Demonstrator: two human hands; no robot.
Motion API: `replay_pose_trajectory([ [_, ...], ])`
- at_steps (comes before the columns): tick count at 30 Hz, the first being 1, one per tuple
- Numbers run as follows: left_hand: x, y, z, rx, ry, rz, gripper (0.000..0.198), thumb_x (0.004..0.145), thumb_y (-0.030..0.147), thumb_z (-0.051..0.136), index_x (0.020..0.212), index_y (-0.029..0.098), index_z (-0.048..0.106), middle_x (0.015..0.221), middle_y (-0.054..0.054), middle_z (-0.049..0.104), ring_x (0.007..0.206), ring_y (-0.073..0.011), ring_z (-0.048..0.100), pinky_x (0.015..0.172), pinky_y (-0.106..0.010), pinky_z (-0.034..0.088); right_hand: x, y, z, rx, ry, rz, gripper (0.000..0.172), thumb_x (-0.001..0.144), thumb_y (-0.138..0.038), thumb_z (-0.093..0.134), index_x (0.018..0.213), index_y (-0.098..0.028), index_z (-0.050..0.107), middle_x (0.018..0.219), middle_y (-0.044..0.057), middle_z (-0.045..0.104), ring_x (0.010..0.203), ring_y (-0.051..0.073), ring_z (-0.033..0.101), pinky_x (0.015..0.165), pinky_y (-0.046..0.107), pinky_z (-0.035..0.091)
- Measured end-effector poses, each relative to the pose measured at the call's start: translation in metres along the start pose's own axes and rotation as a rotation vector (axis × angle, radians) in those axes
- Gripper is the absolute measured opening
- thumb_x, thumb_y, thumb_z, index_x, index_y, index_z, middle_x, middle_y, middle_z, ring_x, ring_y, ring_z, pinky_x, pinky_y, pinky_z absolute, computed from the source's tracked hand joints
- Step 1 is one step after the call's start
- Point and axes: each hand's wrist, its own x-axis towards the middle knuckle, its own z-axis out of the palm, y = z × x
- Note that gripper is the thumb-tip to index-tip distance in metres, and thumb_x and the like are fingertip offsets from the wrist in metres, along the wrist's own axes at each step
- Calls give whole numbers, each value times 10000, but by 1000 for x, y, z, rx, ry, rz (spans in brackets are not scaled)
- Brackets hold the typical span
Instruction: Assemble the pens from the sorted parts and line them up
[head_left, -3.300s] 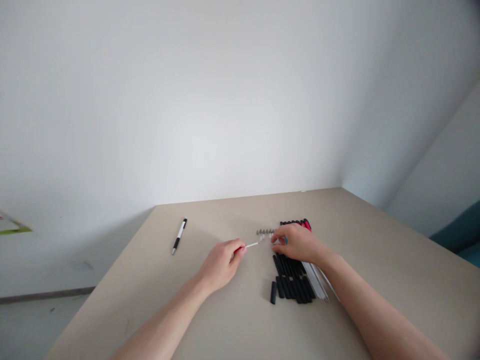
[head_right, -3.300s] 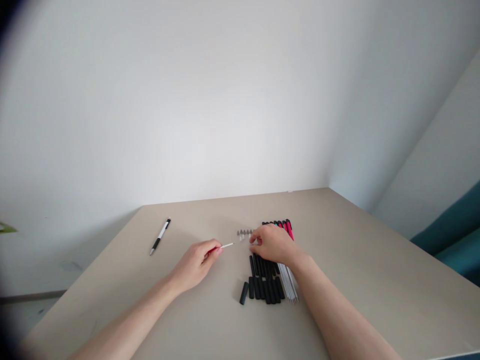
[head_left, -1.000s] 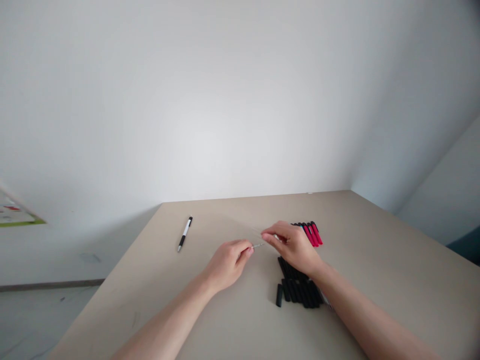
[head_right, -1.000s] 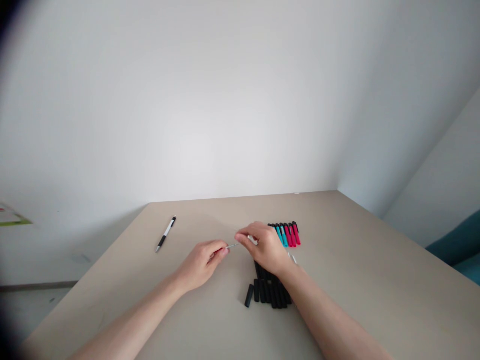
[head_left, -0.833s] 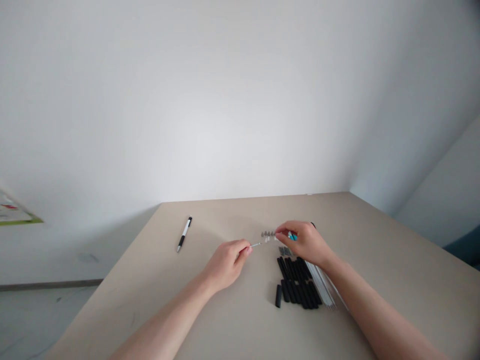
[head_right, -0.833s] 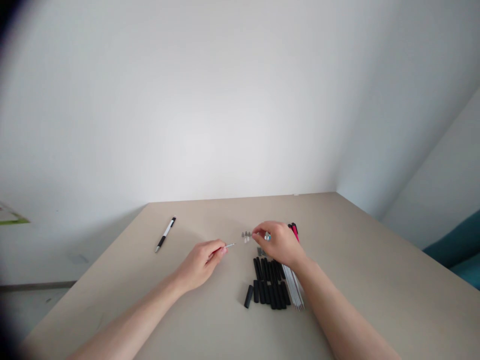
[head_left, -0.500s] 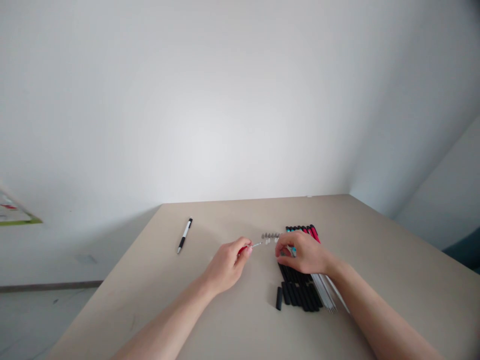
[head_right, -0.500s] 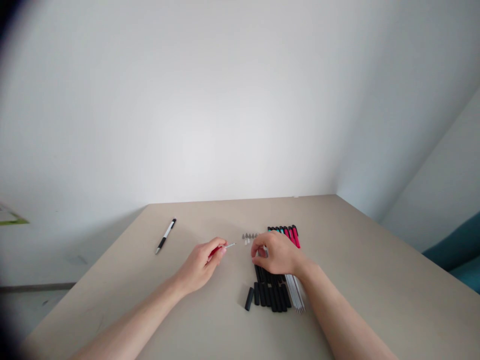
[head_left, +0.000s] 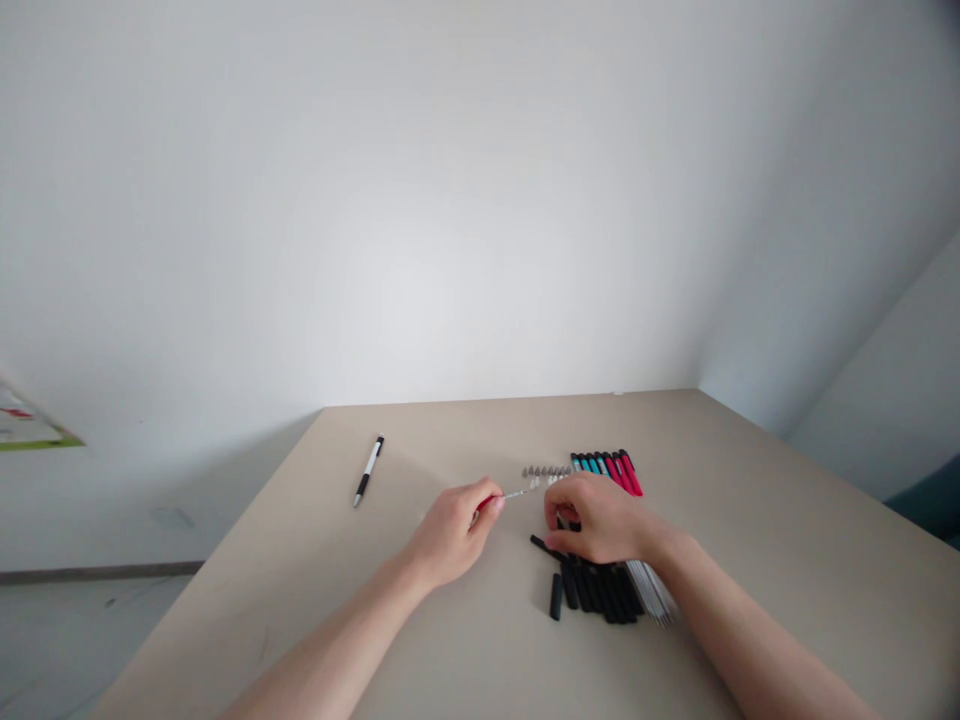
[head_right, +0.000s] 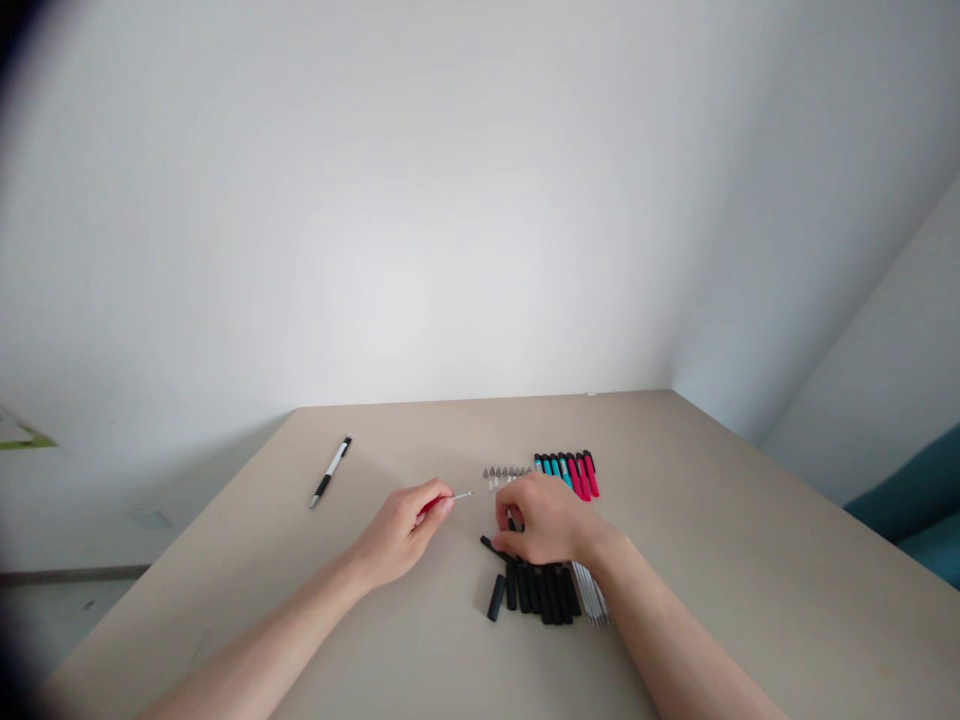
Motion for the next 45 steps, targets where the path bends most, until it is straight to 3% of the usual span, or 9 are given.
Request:
replay_pose_trajectory([
  [4, 1, 1, 0, 10, -22, 5, 262, 948, 312, 353, 805, 188, 534, 629, 36, 471, 574, -110, 419, 544, -203, 304, 1, -7, 2, -7, -61, -13, 90, 651, -289, 697, 650, -209, 656, 593, -36, 596, 565, 112, 490, 511, 220, 267],
  [14, -1, 1, 0, 32, -32, 13, 256, 950, 299, 350, 805, 194, 533, 640, 36, 500, 583, -111, 444, 560, -198, 313, 1, -2, 6, 42, -3, -49, 58, 681, -208, 623, 630, -189, 644, 583, -21, 605, 554, 111, 496, 516, 218, 291],
  [18, 0, -1, 0, 26, -20, 23, 256, 953, 297, 346, 803, 192, 525, 639, 37, 480, 585, -110, 431, 559, -198, 310, 3, 2, 5, 225, 79, -66, 119, 768, -249, 585, 701, -172, 646, 624, -4, 627, 571, 114, 517, 545, 215, 345],
  [24, 0, -3, -1, 20, 8, 20, 256, 957, 304, 346, 790, 191, 503, 614, 48, 429, 563, -105, 389, 542, -202, 289, 6, 4, 7, 546, 134, -14, 208, 834, -336, 563, 775, -157, 653, 617, 0, 627, 534, 104, 473, 491, 213, 327],
  [32, 0, -4, -2, 54, 52, -8, 247, 954, 291, 355, 766, 195, 484, 609, 50, 425, 548, -103, 389, 528, -204, 277, 7, 9, 8, 507, 394, -69, 172, 827, -323, 590, 833, -174, 675, 650, -3, 578, 532, 105, 378, 498, 242, 298],
  [45, 0, -4, -2, 93, 36, 8, 258, 951, 283, 340, 788, 198, 522, 632, 31, 486, 561, -117, 420, 533, -213, 301, 7, 1, 10, 448, 421, -120, 205, 858, -355, 569, 844, -181, 677, 727, 34, 618, 552, 118, 426, 509, 252, 328],
])
